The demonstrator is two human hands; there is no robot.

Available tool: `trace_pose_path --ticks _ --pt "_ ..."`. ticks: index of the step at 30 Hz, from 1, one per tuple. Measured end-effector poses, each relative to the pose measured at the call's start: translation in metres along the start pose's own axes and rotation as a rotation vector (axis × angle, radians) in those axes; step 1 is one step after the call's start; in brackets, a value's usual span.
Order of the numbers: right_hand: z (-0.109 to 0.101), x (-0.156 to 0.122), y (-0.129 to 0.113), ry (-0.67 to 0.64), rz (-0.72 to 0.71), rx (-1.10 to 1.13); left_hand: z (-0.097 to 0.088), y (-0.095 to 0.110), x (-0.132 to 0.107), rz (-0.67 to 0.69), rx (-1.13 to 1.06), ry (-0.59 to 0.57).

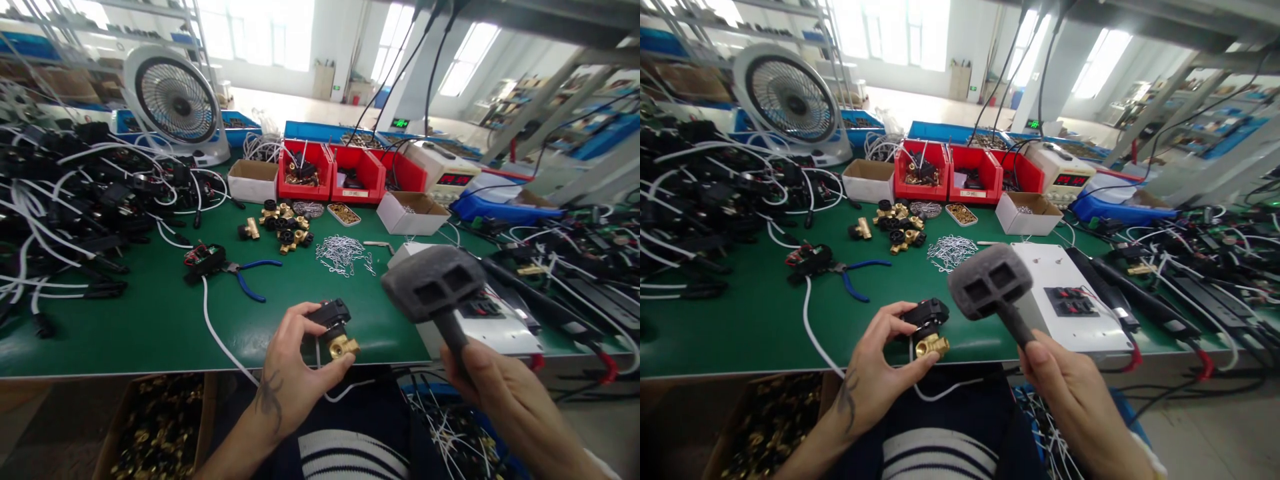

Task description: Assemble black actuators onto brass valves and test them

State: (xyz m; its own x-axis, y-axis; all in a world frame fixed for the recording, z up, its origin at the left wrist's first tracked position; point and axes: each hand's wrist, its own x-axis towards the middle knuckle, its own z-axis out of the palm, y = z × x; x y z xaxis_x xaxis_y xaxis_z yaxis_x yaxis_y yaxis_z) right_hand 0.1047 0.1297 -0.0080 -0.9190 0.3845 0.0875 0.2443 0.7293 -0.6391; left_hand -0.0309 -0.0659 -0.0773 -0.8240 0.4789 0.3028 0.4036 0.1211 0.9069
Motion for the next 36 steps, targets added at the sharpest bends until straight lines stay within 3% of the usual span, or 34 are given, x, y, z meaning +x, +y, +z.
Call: trace_pose_path --ticks 4,7,9,13,18,22,24,31,36 --pt "0.002 0.004 -0.003 -0.167 -0.050 -0.104 0.001 0.000 0.001 -0.012 -0.005 0.006" --pt "-0.002 0.007 -0.004 -0.028 -0.060 -0.064 0.001 0.000 0.001 -0.013 -0.019 0.011" --pt "-0.002 0.008 -0.004 -0.005 -0.038 -0.049 0.002 0.000 0.001 -0.005 -0.022 0.020" --pt "0.000 0.009 -0.003 -0.212 -0.030 -0.127 0.003 0.000 0.001 0.030 0.006 0.023" --pt "-0.002 0.008 -0.001 -0.035 -0.027 -0.063 0.004 0.000 0.002 0.028 0.002 0.041" --pt "0.009 0.007 0.003 -0.208 -0.002 -0.099 0.003 0.001 0.001 0.055 0.026 0.044" --pt "0.014 0.010 0.003 -0.232 0.028 -0.095 0.003 0.001 0.000 0.050 0.030 0.052" --pt "0.040 0.055 0.006 0.055 0.057 -0.093 -0.002 -0.002 -0.005 0.001 0.093 0.131" --pt "0.072 0.106 0.017 0.183 0.089 -0.142 -0.006 0.003 -0.001 0.105 0.155 0.130"
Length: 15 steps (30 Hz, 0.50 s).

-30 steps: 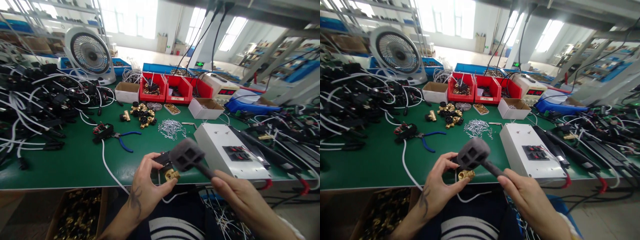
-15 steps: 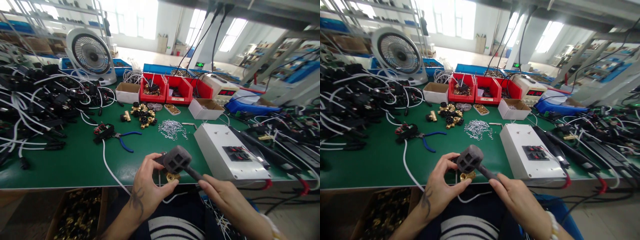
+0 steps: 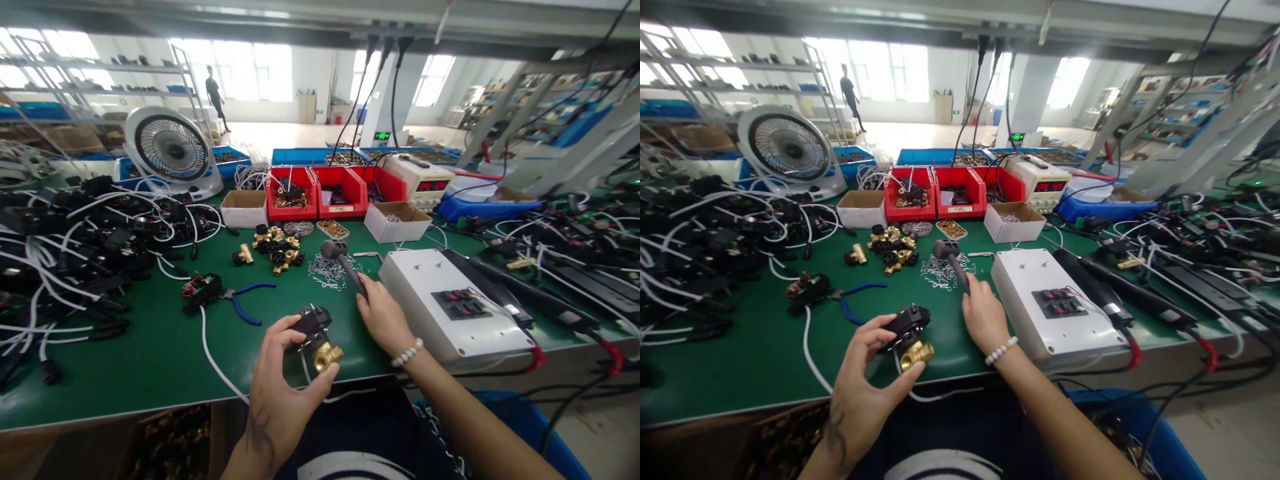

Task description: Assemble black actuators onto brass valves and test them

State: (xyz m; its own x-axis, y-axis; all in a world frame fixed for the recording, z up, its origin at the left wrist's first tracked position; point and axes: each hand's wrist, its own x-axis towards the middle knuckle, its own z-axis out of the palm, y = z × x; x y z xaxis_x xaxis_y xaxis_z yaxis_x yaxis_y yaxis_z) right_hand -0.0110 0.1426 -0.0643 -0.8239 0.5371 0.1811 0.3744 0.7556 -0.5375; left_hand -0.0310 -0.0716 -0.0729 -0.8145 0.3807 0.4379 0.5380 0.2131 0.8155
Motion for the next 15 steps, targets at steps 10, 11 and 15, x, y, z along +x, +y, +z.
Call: trace_pose_path --ticks 10,11,15 --pt "-0.041 -0.042 -0.023 -0.206 -0.088 0.520 -0.003 0.033 0.019 0.452 0.100 -0.077" --pt "-0.049 -0.052 -0.027 -0.324 -0.073 0.694 -0.002 0.036 0.020 0.480 0.097 -0.087" --pt "-0.068 -0.073 -0.037 -0.523 0.064 1.238 0.001 0.046 0.018 0.556 0.069 -0.164"
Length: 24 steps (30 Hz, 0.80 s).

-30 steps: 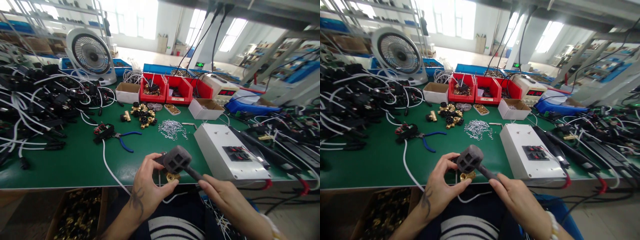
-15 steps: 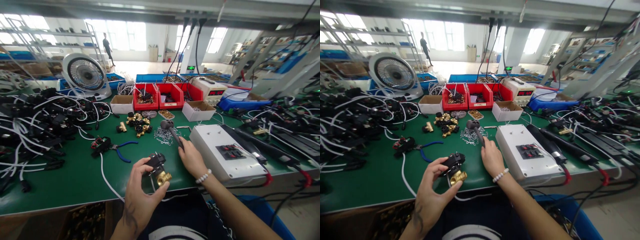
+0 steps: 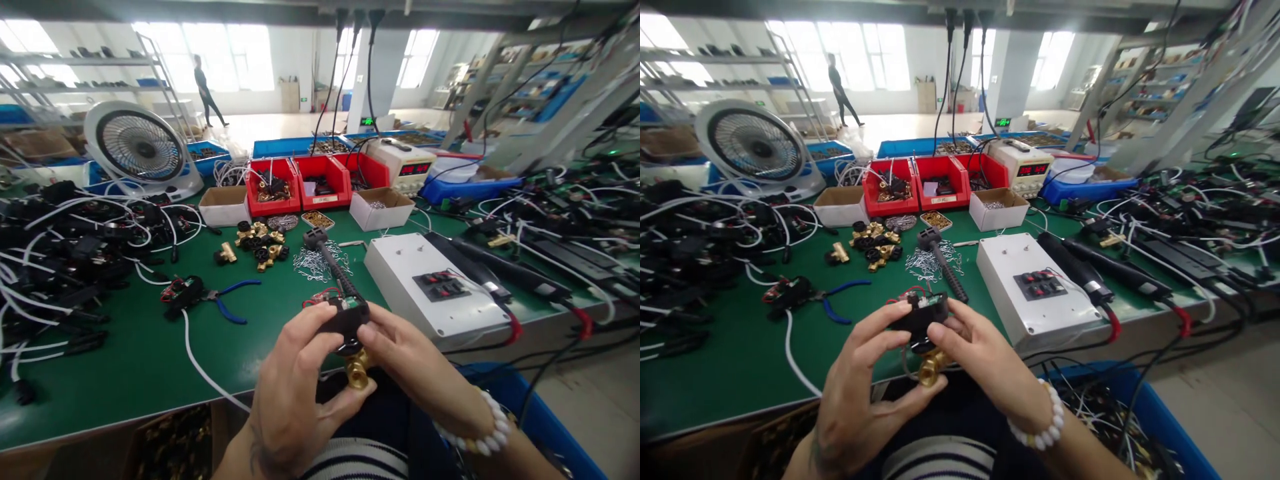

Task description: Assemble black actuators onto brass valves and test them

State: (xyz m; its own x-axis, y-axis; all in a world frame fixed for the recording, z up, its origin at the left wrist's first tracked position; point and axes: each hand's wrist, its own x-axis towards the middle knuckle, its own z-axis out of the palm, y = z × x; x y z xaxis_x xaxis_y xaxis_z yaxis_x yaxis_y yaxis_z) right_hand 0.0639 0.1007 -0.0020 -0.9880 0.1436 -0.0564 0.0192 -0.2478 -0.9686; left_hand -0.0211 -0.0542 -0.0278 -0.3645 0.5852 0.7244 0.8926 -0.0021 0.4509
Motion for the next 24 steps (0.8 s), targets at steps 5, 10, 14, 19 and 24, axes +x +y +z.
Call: trace_pose_path --ticks 5,10,14,19,24 --pt "0.000 -0.004 0.003 0.093 0.026 0.155 0.007 0.002 0.002 -0.404 -0.443 0.046" --pt "-0.019 -0.005 -0.015 -0.028 0.039 -0.100 0.023 0.001 0.014 -0.935 -1.071 -0.071" --pt "-0.076 0.020 -0.062 0.091 -0.074 -0.774 0.029 0.007 0.027 -1.037 -1.089 0.101" --pt "-0.150 0.070 -0.081 0.377 -0.101 -1.132 0.029 0.014 0.036 -1.073 -1.154 0.151" --pt "-0.171 0.085 -0.055 0.274 -0.029 -1.106 0.026 0.021 0.035 -1.058 -1.158 0.192"
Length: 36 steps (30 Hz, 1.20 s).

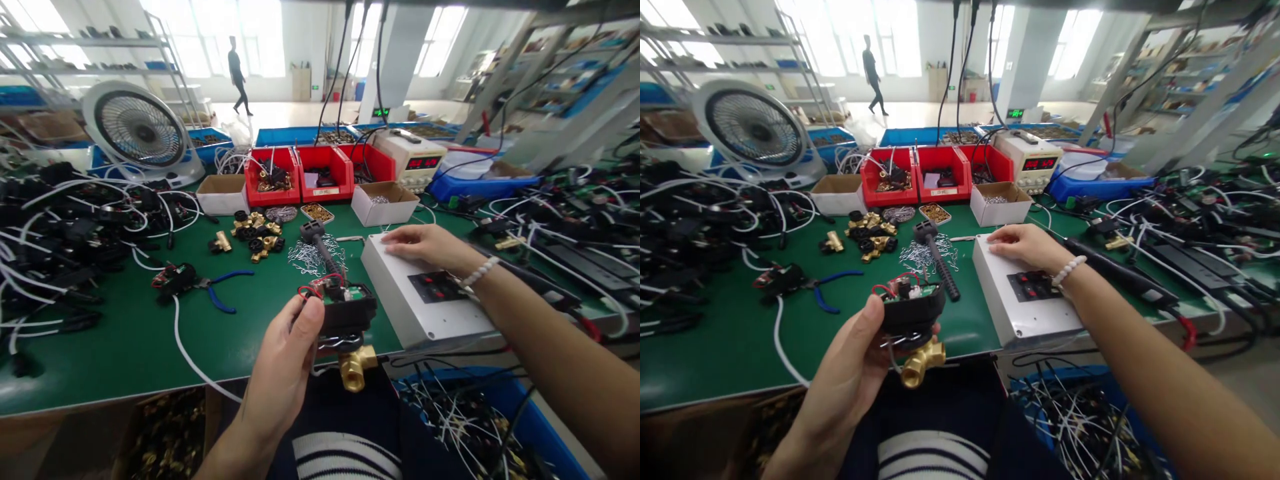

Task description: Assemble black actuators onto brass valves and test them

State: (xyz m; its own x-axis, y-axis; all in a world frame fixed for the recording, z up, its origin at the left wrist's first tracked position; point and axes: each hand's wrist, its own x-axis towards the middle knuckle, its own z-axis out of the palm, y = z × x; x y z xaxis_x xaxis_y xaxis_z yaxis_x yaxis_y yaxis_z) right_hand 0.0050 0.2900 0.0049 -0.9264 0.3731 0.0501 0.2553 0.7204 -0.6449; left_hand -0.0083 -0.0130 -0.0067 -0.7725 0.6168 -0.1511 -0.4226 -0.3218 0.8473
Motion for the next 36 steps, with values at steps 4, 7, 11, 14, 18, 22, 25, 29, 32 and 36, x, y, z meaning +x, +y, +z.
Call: trace_pose_path --ticks 4,7,11,14,18,22,25,29,32,36 --pt "0.007 0.001 0.007 0.056 0.006 0.005 0.000 0.003 -0.008 0.004 -0.003 0.004" --pt "0.008 0.003 0.007 0.102 0.005 -0.025 -0.001 0.005 -0.012 -0.022 -0.010 0.009" --pt "0.010 0.001 0.005 0.138 0.005 -0.070 -0.002 0.006 -0.014 -0.049 -0.020 -0.017" --pt "0.012 -0.001 0.002 0.136 0.017 -0.087 -0.003 0.005 -0.014 -0.040 -0.024 -0.014" --pt "0.012 -0.003 -0.001 0.148 0.028 -0.108 -0.003 0.003 -0.014 -0.001 -0.013 -0.012" --pt "0.012 -0.003 -0.002 0.159 0.028 -0.126 -0.002 0.002 -0.015 0.004 0.002 -0.019" --pt "0.012 -0.002 -0.002 0.161 0.030 -0.132 -0.001 0.002 -0.016 0.004 -0.007 -0.032" --pt "0.011 -0.001 0.001 0.164 0.040 -0.136 0.001 0.003 -0.018 -0.008 -0.037 -0.047" --pt "0.012 0.000 0.003 0.167 0.038 -0.133 0.002 0.001 -0.020 0.018 -0.040 -0.039" --pt "0.012 -0.001 0.001 0.166 0.038 -0.129 -0.001 0.000 -0.020 0.069 0.033 -0.033"
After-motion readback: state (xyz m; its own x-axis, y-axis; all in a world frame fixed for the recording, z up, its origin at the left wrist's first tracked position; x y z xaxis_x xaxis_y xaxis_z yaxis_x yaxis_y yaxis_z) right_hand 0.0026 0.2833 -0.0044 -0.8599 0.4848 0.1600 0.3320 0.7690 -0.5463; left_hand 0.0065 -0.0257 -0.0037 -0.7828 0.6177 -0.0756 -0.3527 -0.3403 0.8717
